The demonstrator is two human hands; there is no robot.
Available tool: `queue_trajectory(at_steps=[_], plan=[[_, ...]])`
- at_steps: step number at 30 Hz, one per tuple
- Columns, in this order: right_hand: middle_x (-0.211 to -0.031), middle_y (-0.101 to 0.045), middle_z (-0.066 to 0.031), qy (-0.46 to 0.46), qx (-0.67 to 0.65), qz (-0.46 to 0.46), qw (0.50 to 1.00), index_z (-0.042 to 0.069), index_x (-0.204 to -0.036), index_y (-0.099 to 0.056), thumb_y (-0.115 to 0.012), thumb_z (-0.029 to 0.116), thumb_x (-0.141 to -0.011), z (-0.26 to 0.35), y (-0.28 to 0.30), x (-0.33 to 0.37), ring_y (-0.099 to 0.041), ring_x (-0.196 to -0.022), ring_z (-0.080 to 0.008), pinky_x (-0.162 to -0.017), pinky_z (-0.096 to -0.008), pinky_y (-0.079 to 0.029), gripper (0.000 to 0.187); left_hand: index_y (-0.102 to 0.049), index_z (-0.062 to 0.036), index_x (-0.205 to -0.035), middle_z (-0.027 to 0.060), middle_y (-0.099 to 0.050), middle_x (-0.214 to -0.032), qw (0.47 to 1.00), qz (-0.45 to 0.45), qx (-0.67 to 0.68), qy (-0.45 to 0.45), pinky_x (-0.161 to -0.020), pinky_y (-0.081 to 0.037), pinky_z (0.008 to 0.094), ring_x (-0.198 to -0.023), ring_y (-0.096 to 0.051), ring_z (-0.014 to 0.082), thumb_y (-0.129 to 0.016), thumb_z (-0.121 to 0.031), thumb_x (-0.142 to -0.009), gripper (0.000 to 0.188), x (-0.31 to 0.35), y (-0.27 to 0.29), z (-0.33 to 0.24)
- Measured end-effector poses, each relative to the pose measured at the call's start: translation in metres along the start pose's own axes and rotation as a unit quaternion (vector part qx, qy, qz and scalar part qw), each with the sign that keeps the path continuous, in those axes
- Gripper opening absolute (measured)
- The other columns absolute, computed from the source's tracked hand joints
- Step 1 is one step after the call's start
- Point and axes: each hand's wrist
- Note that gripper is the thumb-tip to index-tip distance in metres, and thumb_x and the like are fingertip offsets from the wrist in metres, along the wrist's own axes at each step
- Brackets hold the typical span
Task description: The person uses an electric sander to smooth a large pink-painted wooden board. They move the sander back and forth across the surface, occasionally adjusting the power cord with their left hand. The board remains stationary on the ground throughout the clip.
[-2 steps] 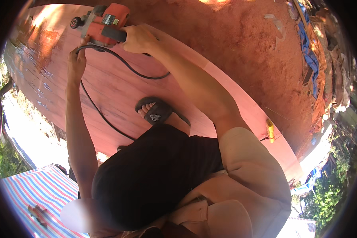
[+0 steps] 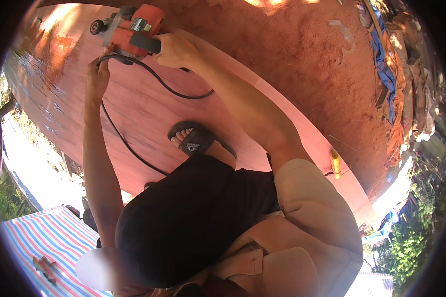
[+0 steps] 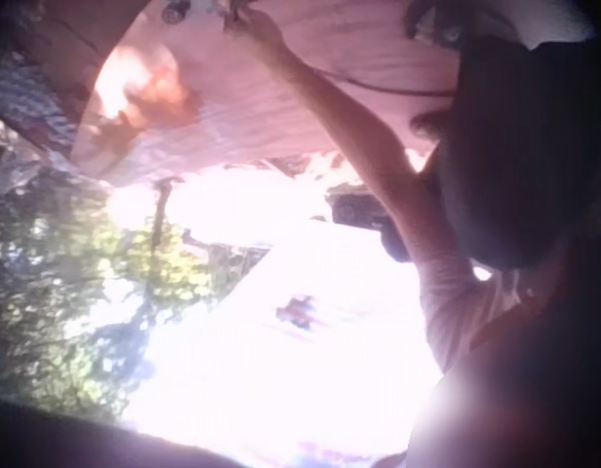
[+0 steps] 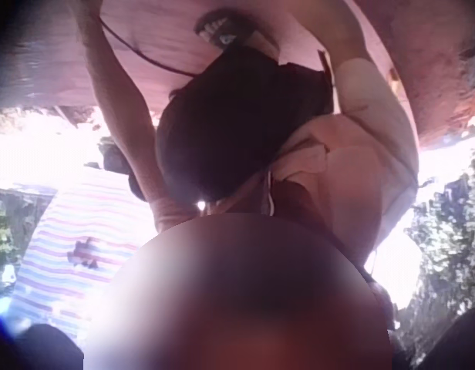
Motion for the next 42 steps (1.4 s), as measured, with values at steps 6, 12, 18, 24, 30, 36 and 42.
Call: queue_trajectory(at_steps=[6, 12, 18, 24, 30, 36, 42], plan=[[-0.098, -0.075, -0.0156, -0.03, -0.068, 0.009, 0.997, 0.002, -0.114, -0.071, -0.071, 0.009, -0.088, -0.057, 0.035, 0.147, -0.072, -0.09, -0.0262, -0.083, -0.04, -0.055, 0.027, -0.068, -0.0025, -0.138, 0.0207, -0.073, -0.128, 0.98, 0.137, 0.049, -0.133, -0.088, -0.061, 0.0429, -0.105, -0.074, 0.038, -0.069, -0.011, -0.096, 0.043, 0.097, -0.046, -0.069], [-0.092, -0.076, -0.0049, -0.213, -0.074, 0.016, 0.974, 0.004, -0.113, -0.075, -0.072, 0.002, -0.088, -0.119, 0.11, 0.352, -0.069, -0.082, -0.0118, -0.075, -0.0312, -0.055, 0.025, -0.061, 0.0041, -0.137, 0.0306, -0.053, -0.151, 0.866, 0.387, 0.08, -0.306, -0.076, -0.062, 0.0496, -0.091, -0.075, 0.042, -0.066, -0.069, -0.092, 0.086, 0.184, -0.119, -0.161], [-0.088, -0.075, -0.005, -0.235, -0.036, 0.016, 0.971, 0.005, -0.112, -0.075, -0.077, 0.002, -0.088, -0.147, 0.129, 0.424, -0.068, -0.08, -0.0104, -0.071, -0.0289, -0.054, 0.024, -0.06, 0.0099, -0.127, 0.0311, -0.054, -0.152, 0.815, 0.434, 0.14, -0.356, -0.072, -0.062, 0.0509, -0.082, -0.074, 0.0441, -0.058, -0.074, -0.094, 0.09, 0.204, -0.16, -0.178], [-0.086, -0.075, -0.0069, -0.181, -0.071, -0.025, 0.981, 0.003, -0.107, -0.075, -0.074, 0.002, -0.087, -0.128, 0.102, 0.35, -0.068, -0.077, -0.013, -0.071, -0.0312, -0.054, 0.02, -0.061, 0.0023, -0.14, 0.0125, -0.057, -0.156, 0.891, 0.354, 0.051, -0.279, -0.08, -0.062, 0.0434, -0.102, -0.075, 0.0352, -0.071, -0.057, -0.095, 0.075, 0.18, -0.122, -0.154], [-0.095, -0.077, -0.0148, -0.144, -0.081, -0.011, 0.986, 0.001, -0.115, -0.074, -0.072, 0.006, -0.084, -0.093, 0.063, 0.223, -0.075, -0.089, -0.0244, -0.082, -0.0368, -0.057, 0.031, -0.067, 0.0009, -0.134, 0.0122, -0.062, -0.151, 0.963, 0.188, 0.031, -0.19, -0.083, -0.063, 0.0412, -0.113, -0.074, 0.0307, -0.088, -0.019, -0.084, 0.058, 0.133, -0.078, -0.111], [-0.098, -0.078, -0.0149, -0.085, -0.022, -0.033, 0.996, 0.006, -0.106, -0.076, -0.075, 0.009, -0.083, -0.033, 0.008, 0.069, -0.075, -0.093, -0.0301, -0.084, -0.0401, -0.057, 0.023, -0.072, 0.0015, -0.128, 0.0189, -0.068, -0.138, 0.994, 0.012, 0.03, -0.105, -0.091, -0.06, 0.0429, -0.117, -0.071, 0.0382, -0.075, -0.032, -0.1, 0.043, 0.058, -0.042, -0.042], [-0.103, -0.077, -0.0193, -0.041, 0.003, -0.035, 0.999, 0.013, -0.109, -0.079, -0.071, 0.019, -0.081, 0.02, -0.04, -0.056, -0.071, -0.101, -0.0432, -0.09, -0.0517, -0.057, 0.03, -0.071, -0.002, -0.137, 0.0238, -0.073, -0.131, 0.997, -0.048, -0.01, 0.054, -0.104, -0.052, 0.0433, -0.128, -0.066, 0.0422, -0.049, -0.049, -0.113, 0.057, -0.028, 0.007, 0.032]])
Point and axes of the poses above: each hand's wrist, its own x-axis away from the middle knuckle, its own y-axis out of the back of the hand, z = x × y
